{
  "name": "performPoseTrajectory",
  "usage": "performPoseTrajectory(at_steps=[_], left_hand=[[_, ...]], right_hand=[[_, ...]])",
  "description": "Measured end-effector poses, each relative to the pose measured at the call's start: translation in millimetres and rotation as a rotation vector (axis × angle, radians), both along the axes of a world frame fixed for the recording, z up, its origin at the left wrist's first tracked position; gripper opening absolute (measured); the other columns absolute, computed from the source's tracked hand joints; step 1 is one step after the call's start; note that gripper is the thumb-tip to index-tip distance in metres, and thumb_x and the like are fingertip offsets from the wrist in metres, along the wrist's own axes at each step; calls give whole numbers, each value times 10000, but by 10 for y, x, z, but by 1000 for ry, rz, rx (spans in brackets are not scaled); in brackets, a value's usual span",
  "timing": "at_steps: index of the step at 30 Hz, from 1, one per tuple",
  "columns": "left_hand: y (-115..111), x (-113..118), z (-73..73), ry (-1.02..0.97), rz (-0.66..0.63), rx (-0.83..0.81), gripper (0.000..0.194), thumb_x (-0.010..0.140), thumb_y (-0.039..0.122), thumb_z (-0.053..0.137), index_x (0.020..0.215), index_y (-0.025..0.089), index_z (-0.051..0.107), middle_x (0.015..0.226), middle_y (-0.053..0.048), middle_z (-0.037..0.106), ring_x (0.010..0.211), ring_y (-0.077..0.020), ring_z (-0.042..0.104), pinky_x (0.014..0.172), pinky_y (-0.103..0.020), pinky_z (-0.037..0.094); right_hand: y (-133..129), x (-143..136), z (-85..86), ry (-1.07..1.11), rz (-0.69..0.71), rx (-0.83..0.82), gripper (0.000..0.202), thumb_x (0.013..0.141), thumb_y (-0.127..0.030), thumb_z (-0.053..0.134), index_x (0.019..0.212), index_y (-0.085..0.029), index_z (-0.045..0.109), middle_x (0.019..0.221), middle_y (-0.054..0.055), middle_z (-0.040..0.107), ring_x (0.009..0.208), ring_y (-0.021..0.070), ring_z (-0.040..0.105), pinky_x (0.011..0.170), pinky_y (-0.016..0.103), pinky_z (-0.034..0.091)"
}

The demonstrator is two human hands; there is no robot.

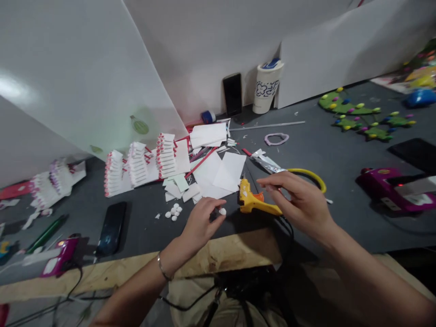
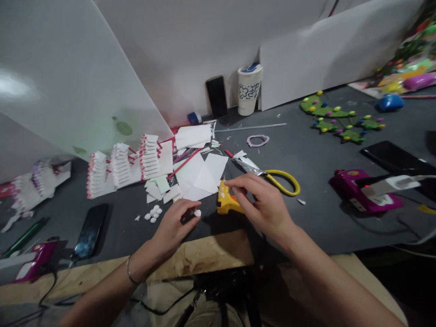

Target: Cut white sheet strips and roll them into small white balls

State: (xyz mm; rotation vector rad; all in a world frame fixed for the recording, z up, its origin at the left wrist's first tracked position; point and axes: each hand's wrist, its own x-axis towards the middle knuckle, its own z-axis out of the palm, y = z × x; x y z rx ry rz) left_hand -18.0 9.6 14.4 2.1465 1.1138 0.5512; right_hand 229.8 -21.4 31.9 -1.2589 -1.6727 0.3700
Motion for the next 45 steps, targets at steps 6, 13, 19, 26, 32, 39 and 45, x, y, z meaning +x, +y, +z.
performPoseTrajectory(at_steps=[6,13,19,26,32,39,45], left_hand=[[-165,-294,-255,81,7,-26,327,844,110,546,1148,227,576,1043,-75,636,970,-212,573,854,-378,468],[-226,-361,-311,7,98,-163,415,794,180,679,1193,234,578,1122,-78,604,916,-195,568,780,-320,479],[-232,-302,-365,58,154,-58,215,830,221,666,1043,196,668,966,-70,633,923,-211,565,822,-342,453],[-228,-245,-339,34,177,-84,66,836,191,639,887,189,682,884,-54,643,883,-203,572,813,-337,441],[-203,-261,-316,5,187,-164,132,776,213,707,907,205,692,866,-44,639,831,-202,572,784,-329,450],[-254,-302,-348,-50,220,-143,188,811,210,670,999,208,679,934,-56,649,838,-197,572,769,-322,454],[-253,-289,-362,-31,177,-90,76,854,176,601,852,197,675,888,-56,656,878,-207,560,816,-348,432]], right_hand=[[-27,-11,-23,-50,-18,-28,196,894,-183,506,974,-237,677,862,56,701,772,189,660,652,298,521],[-34,-14,-27,-109,-14,-26,185,900,-173,503,968,-226,666,841,45,689,748,186,650,637,303,519],[-45,-47,-55,-135,11,-26,193,902,-182,510,979,-266,666,847,36,690,764,195,661,653,313,529],[-46,-100,-77,-116,60,-28,195,899,-178,513,987,-243,674,865,51,694,772,195,669,676,317,541],[-84,-310,-198,-93,212,-84,232,900,-142,500,1028,-242,665,905,59,706,797,183,683,695,296,551],[-103,-720,-565,-221,292,-193,225,893,-109,476,975,-184,673,865,69,718,769,186,686,684,299,556],[-152,-948,-692,-320,168,-258,177,894,-148,512,934,-184,681,824,60,678,709,193,658,612,296,520]])
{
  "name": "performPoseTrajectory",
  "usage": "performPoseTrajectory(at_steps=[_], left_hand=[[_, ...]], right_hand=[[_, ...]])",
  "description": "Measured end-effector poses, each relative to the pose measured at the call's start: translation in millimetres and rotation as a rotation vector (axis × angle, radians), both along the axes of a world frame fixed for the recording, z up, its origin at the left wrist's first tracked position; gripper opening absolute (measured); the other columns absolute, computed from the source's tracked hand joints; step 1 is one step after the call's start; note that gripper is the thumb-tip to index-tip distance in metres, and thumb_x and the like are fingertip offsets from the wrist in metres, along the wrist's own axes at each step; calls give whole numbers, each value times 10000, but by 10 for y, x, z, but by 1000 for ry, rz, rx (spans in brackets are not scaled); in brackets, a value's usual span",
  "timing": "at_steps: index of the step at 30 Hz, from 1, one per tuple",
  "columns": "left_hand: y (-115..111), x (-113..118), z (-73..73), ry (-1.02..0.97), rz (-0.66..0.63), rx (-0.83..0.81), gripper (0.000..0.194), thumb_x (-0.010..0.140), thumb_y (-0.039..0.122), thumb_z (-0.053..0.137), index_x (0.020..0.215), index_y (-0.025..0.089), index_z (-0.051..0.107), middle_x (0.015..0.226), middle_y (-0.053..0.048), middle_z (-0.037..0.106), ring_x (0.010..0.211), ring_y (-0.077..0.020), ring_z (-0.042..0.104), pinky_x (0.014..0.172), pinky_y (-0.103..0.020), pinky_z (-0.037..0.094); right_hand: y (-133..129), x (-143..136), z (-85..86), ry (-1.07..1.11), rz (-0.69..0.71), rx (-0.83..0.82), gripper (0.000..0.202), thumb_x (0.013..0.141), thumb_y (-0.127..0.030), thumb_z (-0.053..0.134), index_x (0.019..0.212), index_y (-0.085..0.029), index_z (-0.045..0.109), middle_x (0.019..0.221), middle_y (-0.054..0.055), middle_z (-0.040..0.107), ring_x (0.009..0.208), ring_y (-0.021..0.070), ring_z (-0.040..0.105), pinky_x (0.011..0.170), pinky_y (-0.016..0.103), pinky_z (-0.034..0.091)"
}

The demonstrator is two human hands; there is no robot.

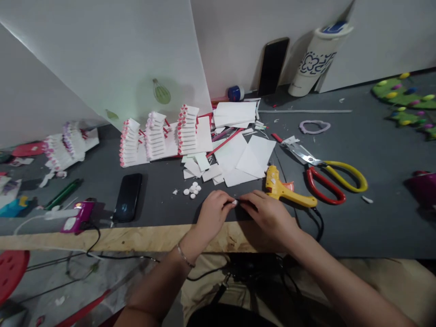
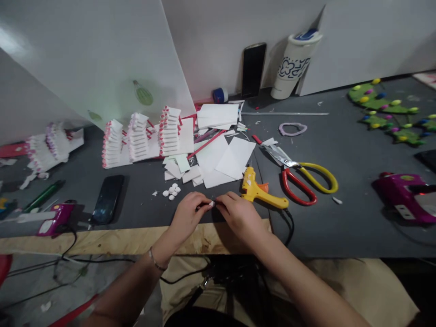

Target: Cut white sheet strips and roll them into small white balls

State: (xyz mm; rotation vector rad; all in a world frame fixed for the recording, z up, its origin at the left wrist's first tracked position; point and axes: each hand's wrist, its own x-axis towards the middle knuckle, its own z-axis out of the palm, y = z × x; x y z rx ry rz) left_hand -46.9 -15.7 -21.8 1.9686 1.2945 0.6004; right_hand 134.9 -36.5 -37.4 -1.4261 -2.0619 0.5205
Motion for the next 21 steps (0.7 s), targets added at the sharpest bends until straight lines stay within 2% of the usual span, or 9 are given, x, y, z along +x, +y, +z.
performPoseTrajectory(at_steps=[5,10,13,15,18,21], left_hand=[[-6,33,-54,-1,-9,7,92,866,169,592,800,190,652,849,-52,637,851,-206,552,795,-348,426],[-8,17,-56,6,-26,-8,34,844,210,645,851,179,656,860,-58,633,845,-212,564,780,-337,435],[4,14,-46,8,-27,-19,199,806,230,697,995,180,658,921,-63,633,876,-222,573,797,-344,444],[11,22,-52,42,-57,13,201,823,203,673,1022,175,662,938,-73,635,907,-231,571,819,-356,442],[-2,9,-56,77,-84,77,119,859,190,624,957,158,684,919,-88,645,905,-233,570,821,-363,445],[-50,-108,-11,64,-4,161,102,843,239,656,915,174,688,901,-79,652,898,-231,572,810,-359,452]], right_hand=[[-18,-51,-49,-78,0,53,253,933,-196,458,799,-189,672,737,45,626,599,163,598,525,268,458],[-55,-78,-128,-101,-24,96,290,961,-223,422,794,-187,658,751,52,631,608,169,600,523,275,441],[-72,-96,-149,-104,-67,99,291,956,-231,429,778,-188,655,758,59,642,600,182,608,511,288,445],[-79,-95,-149,-87,-75,103,271,950,-238,446,792,-190,661,753,58,647,607,188,620,522,293,465],[-92,-82,-141,-16,-89,118,232,947,-240,462,867,-182,672,779,62,667,653,195,646,576,300,512],[-113,-93,-128,15,-130,150,232,950,-215,446,940,-171,673,852,81,687,729,202,665,645,312,542]])
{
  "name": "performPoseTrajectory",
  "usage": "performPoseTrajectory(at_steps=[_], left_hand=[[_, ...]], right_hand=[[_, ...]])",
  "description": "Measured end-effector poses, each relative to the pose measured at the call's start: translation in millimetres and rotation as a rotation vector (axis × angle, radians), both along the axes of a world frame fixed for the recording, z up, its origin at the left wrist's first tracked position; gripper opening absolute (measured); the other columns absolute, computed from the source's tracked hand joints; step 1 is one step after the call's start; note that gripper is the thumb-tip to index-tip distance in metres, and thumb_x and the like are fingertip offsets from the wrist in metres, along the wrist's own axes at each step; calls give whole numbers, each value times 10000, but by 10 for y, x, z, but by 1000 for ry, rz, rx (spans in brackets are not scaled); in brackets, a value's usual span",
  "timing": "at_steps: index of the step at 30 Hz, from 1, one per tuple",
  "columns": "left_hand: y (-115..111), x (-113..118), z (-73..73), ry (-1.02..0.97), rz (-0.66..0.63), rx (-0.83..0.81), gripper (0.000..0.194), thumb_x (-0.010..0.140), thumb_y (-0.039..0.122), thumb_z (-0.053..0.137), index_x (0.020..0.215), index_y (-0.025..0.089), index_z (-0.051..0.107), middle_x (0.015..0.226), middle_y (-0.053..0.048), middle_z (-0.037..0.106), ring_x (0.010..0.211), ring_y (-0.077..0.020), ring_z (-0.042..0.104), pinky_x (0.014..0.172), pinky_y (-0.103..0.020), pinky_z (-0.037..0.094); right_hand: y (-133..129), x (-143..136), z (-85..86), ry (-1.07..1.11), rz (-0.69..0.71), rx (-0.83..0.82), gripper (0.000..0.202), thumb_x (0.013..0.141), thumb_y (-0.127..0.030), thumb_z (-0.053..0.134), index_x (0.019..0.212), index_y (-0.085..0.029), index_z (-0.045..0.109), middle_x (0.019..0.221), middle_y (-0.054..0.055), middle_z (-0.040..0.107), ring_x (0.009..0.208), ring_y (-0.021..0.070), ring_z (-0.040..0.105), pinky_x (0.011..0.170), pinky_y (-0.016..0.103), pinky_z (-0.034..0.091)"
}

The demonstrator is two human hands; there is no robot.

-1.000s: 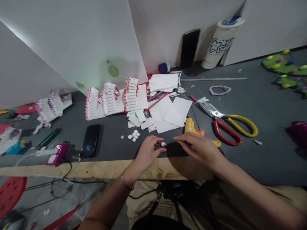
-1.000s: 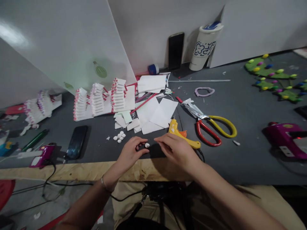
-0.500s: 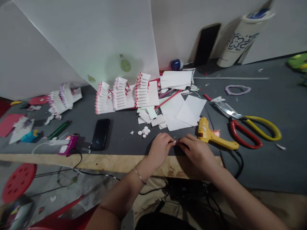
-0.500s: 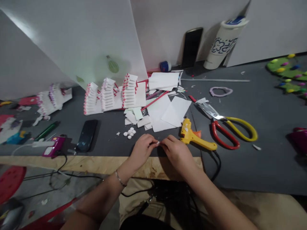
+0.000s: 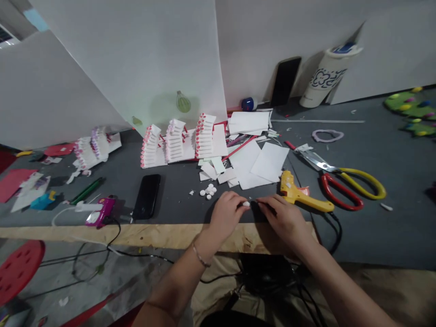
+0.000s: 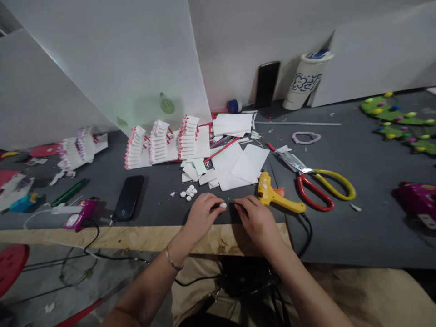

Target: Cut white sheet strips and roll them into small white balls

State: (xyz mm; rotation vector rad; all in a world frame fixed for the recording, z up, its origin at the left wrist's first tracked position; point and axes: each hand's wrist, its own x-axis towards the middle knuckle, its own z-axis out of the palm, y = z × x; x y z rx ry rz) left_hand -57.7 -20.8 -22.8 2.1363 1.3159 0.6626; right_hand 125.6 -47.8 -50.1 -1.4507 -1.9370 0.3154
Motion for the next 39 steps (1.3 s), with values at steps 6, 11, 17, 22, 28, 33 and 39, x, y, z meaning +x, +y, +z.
performPoseTrajectory(at_steps=[6,11,17,22,28,33,39], left_hand=[[7,-569,139,32,251,174,64,849,240,651,900,202,665,900,-43,658,882,-202,587,772,-320,475],[233,-963,108,181,294,193,136,850,127,601,960,176,663,966,-67,658,934,-211,597,805,-330,495],[376,-1033,29,183,212,107,245,857,75,548,1055,180,646,1020,-73,670,967,-207,607,852,-344,500],[361,-1026,25,104,212,3,305,863,62,504,1111,185,634,1060,-71,676,937,-187,626,843,-326,510],[387,-1041,49,89,211,-6,263,900,121,485,1093,189,650,1079,-71,684,996,-194,625,897,-347,493],[431,-1016,61,167,195,8,197,874,140,556,1024,169,680,1002,-73,690,953,-203,626,869,-346,499],[525,-1007,102,198,147,28,191,870,97,540,944,180,695,956,-57,685,924,-189,630,859,-325,497]], right_hand=[[-16,-115,64,-277,-80,3,326,926,-145,432,1177,-128,639,984,121,681,850,249,625,688,356,536],[-28,-163,-4,-285,5,62,322,894,-101,429,1090,-154,679,947,104,662,840,242,599,719,359,526],[-38,-171,-134,-74,-45,106,240,968,-284,438,973,-181,654,876,69,667,788,198,628,713,312,524],[-33,-178,-113,-50,-45,84,258,977,-335,429,952,-195,645,873,64,687,800,202,643,714,320,521],[-35,-176,-120,-59,-51,90,249,974,-310,428,947,-199,648,867,61,687,779,194,641,707,314,519],[-31,-171,-134,-66,-45,92,239,969,-297,435,950,-196,651,876,60,690,783,194,640,695,310,516],[-25,-174,-143,-49,-39,78,242,967,-292,440,943,-189,657,881,66,689,790,198,634,708,318,516]])
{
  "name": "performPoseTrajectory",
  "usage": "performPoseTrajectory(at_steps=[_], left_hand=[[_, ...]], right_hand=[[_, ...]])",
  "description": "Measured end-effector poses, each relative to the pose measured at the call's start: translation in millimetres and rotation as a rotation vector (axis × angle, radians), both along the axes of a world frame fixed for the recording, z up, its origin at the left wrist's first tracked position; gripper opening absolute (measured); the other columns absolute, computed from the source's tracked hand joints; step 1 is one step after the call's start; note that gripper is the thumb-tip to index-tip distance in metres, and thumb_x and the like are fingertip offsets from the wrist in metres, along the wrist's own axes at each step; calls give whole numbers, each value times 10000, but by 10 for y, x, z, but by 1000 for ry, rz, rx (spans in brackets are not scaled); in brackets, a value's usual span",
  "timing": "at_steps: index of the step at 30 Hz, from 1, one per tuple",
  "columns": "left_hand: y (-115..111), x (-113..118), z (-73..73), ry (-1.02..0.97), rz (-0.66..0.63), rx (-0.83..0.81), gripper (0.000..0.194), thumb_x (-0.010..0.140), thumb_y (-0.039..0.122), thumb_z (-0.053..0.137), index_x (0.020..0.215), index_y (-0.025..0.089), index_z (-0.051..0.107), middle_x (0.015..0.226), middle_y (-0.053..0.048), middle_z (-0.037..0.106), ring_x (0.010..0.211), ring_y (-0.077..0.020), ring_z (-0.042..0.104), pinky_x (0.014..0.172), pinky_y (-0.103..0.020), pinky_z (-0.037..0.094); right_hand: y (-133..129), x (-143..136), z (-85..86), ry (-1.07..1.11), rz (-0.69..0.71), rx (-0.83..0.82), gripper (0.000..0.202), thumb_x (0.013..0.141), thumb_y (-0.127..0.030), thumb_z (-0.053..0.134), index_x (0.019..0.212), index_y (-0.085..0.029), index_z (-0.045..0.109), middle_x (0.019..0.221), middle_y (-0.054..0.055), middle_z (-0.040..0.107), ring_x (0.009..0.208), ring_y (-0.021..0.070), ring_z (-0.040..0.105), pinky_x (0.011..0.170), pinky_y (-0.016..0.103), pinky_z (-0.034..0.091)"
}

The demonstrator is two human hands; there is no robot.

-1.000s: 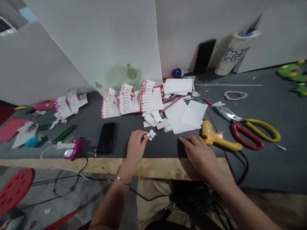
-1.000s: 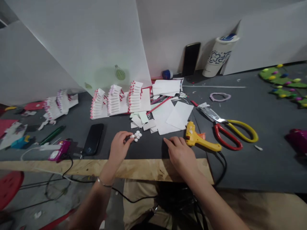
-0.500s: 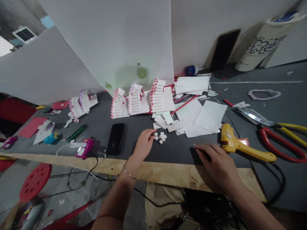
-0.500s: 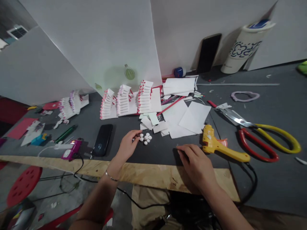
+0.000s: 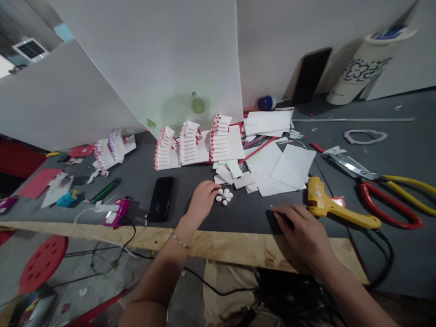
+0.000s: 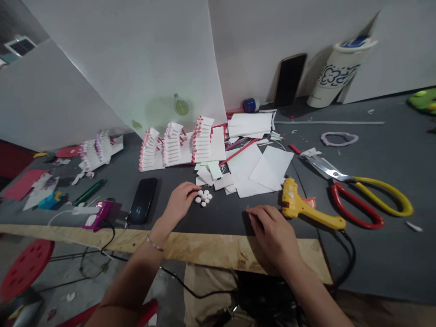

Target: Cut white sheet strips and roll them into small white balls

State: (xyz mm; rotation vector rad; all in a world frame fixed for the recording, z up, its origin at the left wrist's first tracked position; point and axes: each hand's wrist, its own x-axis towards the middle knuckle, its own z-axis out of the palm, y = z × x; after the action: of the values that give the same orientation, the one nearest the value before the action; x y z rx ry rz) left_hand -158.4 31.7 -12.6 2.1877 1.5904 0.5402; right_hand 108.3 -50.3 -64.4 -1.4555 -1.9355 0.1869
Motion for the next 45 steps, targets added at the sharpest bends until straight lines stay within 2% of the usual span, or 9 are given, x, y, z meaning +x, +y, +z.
performPoseTrajectory(at_steps=[11,18,22,24,26,29,32,38,45], left_hand=[[41,-3,25,37,26,-43,135,871,183,585,898,181,718,892,-48,683,855,-182,631,819,-317,498],[-110,151,300,-32,114,178,200,920,263,518,935,202,709,874,-34,695,787,-168,620,744,-288,475],[-254,466,318,10,-119,193,325,932,365,512,700,204,674,651,-9,670,657,-162,587,669,-293,422],[-284,655,258,15,-276,200,284,954,316,476,811,201,692,737,-27,709,718,-170,616,694,-304,417],[-279,820,189,18,-370,211,236,961,252,455,1008,194,678,867,-49,735,791,-177,636,736,-318,419],[-209,999,135,79,-413,163,232,958,275,475,899,188,682,786,-35,729,701,-167,625,754,-341,403],[-80,1151,157,177,-355,191,258,949,314,499,812,180,671,758,-44,711,734,-189,616,772,-363,388],[254,1593,174,314,-213,256,215,898,323,585,1030,165,643,1040,-127,671,990,-275,568,844,-405,379],[511,1853,66,261,-17,111,170,831,275,670,906,132,618,948,-150,650,1003,-312,563,901,-439,362]], right_hand=[[-3,18,-8,29,15,-27,196,954,-269,468,952,-194,650,898,66,684,810,202,632,720,317,517],[-11,-21,99,149,54,-44,204,965,-235,453,945,-203,654,857,60,694,779,178,653,708,293,523],[-83,103,309,58,108,0,294,965,-288,480,737,-200,643,654,29,630,611,152,583,592,273,449],[-102,263,422,3,95,28,319,965,-283,481,696,-197,629,626,27,606,603,151,559,593,275,428],[-87,478,506,-32,66,35,256,963,-264,484,782,-191,650,712,42,648,678,162,594,651,277,452],[-5,820,557,-133,26,22,209,964,-260,470,899,-187,654,867,72,685,785,189,630,710,298,482],[88,1051,550,-257,49,-37,181,942,-305,503,981,-197,642,978,87,675,842,218,625,730,331,498],[182,1092,432,-432,70,-67,433,845,-357,628,1231,-190,527,1027,119,637,890,280,606,725,386,500],[243,1133,263,-285,75,-52,426,891,-284,534,1293,-180,439,999,120,636,879,273,625,720,378,516]])
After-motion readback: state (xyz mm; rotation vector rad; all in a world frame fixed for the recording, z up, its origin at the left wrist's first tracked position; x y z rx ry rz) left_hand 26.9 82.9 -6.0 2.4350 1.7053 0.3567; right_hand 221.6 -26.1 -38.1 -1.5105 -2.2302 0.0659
